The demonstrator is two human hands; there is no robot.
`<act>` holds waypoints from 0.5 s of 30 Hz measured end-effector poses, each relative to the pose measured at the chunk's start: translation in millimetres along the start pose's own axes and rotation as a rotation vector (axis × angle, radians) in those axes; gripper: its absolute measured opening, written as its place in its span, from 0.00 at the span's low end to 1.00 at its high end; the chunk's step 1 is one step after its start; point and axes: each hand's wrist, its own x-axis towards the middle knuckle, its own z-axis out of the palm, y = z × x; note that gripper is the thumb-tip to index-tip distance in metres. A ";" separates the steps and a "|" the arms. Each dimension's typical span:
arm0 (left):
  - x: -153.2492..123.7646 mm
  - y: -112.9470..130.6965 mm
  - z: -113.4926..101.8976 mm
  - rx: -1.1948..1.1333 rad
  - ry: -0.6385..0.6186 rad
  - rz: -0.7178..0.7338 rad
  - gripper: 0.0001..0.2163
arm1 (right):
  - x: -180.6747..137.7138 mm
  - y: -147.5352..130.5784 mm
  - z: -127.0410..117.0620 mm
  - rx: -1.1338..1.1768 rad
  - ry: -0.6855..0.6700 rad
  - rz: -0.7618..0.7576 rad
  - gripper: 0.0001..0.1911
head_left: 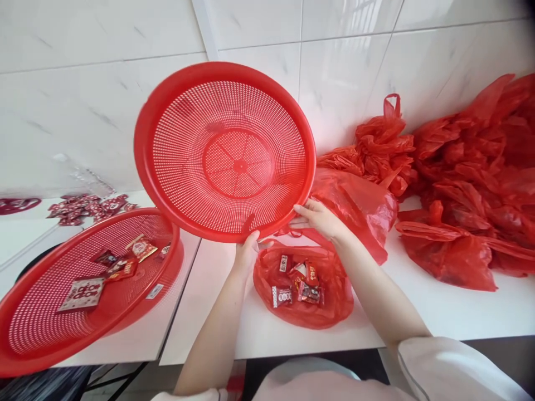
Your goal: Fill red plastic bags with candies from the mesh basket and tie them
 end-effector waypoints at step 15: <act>33.5 42.8 -78.0 0.078 0.900 0.432 0.21 | -22.7 -25.1 14.5 0.067 0.262 -0.314 0.18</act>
